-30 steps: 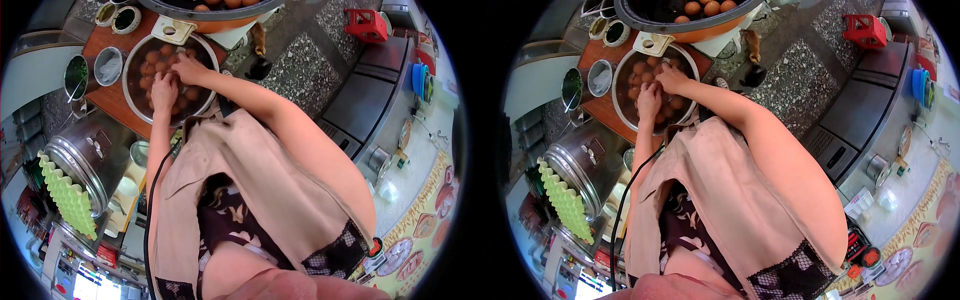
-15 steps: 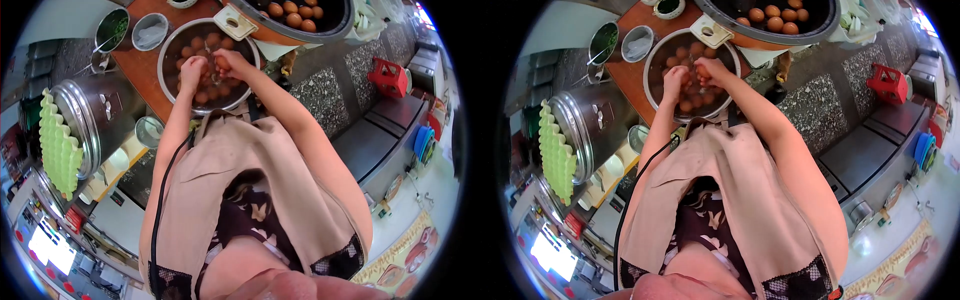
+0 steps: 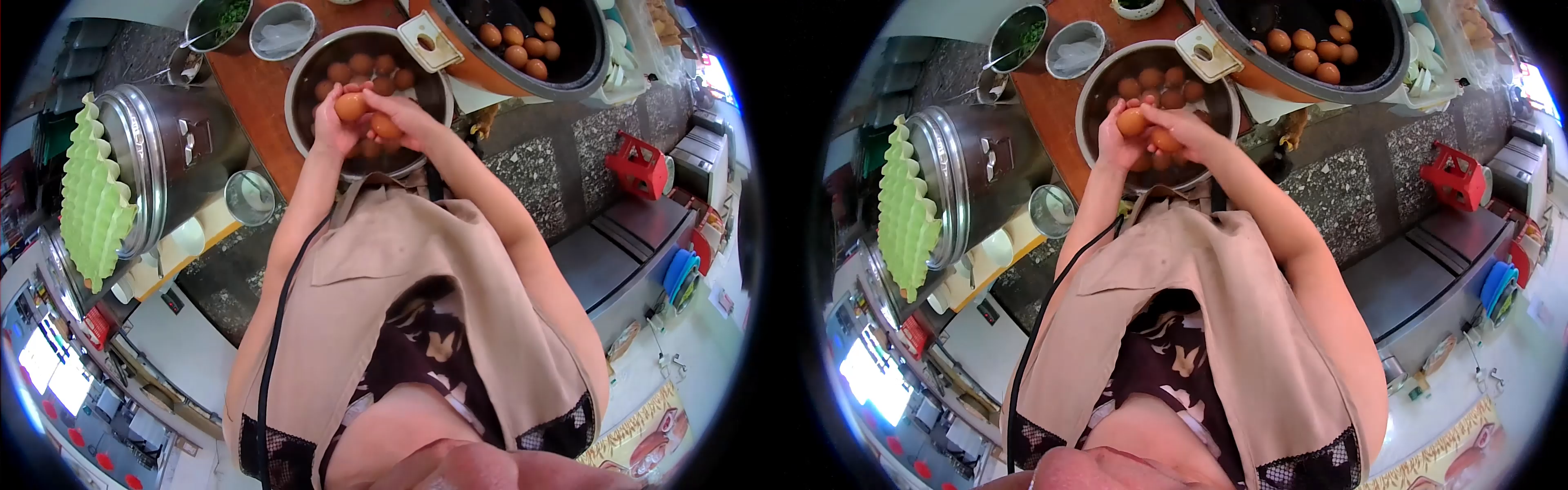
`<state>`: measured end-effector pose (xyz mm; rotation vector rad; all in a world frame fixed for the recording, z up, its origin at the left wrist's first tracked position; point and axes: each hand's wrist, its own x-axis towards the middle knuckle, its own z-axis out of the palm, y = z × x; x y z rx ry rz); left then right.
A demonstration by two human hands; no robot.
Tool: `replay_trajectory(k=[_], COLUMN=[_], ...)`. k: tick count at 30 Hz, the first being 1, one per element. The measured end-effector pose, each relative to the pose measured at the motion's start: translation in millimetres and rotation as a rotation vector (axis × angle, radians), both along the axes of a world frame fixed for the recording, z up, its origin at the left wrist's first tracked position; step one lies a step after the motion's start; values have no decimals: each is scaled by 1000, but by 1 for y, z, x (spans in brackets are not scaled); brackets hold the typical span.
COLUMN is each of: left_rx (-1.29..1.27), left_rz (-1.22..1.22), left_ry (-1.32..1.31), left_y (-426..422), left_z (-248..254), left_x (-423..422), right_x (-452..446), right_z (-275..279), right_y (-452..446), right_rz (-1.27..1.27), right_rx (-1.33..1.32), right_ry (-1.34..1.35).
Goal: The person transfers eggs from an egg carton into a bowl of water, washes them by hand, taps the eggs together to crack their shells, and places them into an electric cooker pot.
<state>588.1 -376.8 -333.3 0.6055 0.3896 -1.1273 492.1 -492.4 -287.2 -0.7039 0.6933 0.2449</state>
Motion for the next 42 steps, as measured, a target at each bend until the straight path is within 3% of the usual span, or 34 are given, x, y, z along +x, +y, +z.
replay_trajectory(k=[4, 7, 9, 10, 11, 12, 13, 14, 15, 16, 19, 22, 26, 28, 29, 31, 33, 35, 37, 38, 39, 40, 41, 42], left_rx=[-71, -62, 46, 123, 205, 307, 430, 469, 505, 515, 674, 769, 754, 914, 909, 960, 926, 872, 839, 816, 801, 794, 789, 776], left_rz=[-6, -33, 23, 12, 0, -20, -83, -127, -175, -171, -285, -323, -571, -786, -786, -1135, -1235, -1259, -1302, -1340, -1349, -1420, -1491, -1505], left_ry=[-172, -404, -428, -491, -554, -628, -697, -727, -757, -749, -1104, -1640, -1747, -1896, -1900, -1815, -1766, -1743, -1713, -1671, -1690, -1635, -1579, -1605], left_y=[-4, -5, 0, 7, 14, 21, 28, 33, 38, 42, 52, 53, 55, 52, 50, 46, 42, 40, 36, 33, 30, 27, 25, 26], left_z=[20, 52, 40, 30, 18, 12, 13, 12, 11, 6, -5, -3, -12, -4, -3, -2, -7, -14, -17, -19, -25, -35, -45, -56], left_x=[-8, -6, 3, 7, 13, 16, 17, 17, 15, 12, 0, -15, -32, -45, -46, -45, -42, -40, -38, -37, -36, -33, -32, -31], right_x=[3, -1, -8, -6, -1, -3, 10, 13, 15, 17, 20, 27, 31, 31, 30, 31, 30, 30, 21, 13, 7, -4, -11, -17], right_z=[19, 87, 116, 142, 125, 149, 167, 151, 138, 125, 79, 74, 71, 69, 70, 92, 104, 110, 182, 192, 193, 148, 152, 122], right_y=[4, -9, -44, -59, -103, -122, -133, -173, -201, -221, -265, -277, -279, -283, -284, -271, -262, -258, -175, -144, -125, -122, -75, -53], right_rz=[47, 36, -25, -226, -266, -140, -216, -40, 121, 202, 168, 403, 390, 429, 465, 490, 508, 331, 164, 193, 220, 373, 366, 530], right_rx=[-332, -589, -1068, -1064, -1507, -1556, -1084, -1829, -1848, -1685, -1075, -1222, -912, -923, -935, -1069, -1199, -1682, -1389, -1401, -1412, -1626, -1393, -1330], right_ry=[-16, -52, -141, -290, -438, -90, 19, 60, 33, 52, 129, 183, 144, 141, 136, 218, 311, -109, 47, -37, -119, -154, -273, -304])
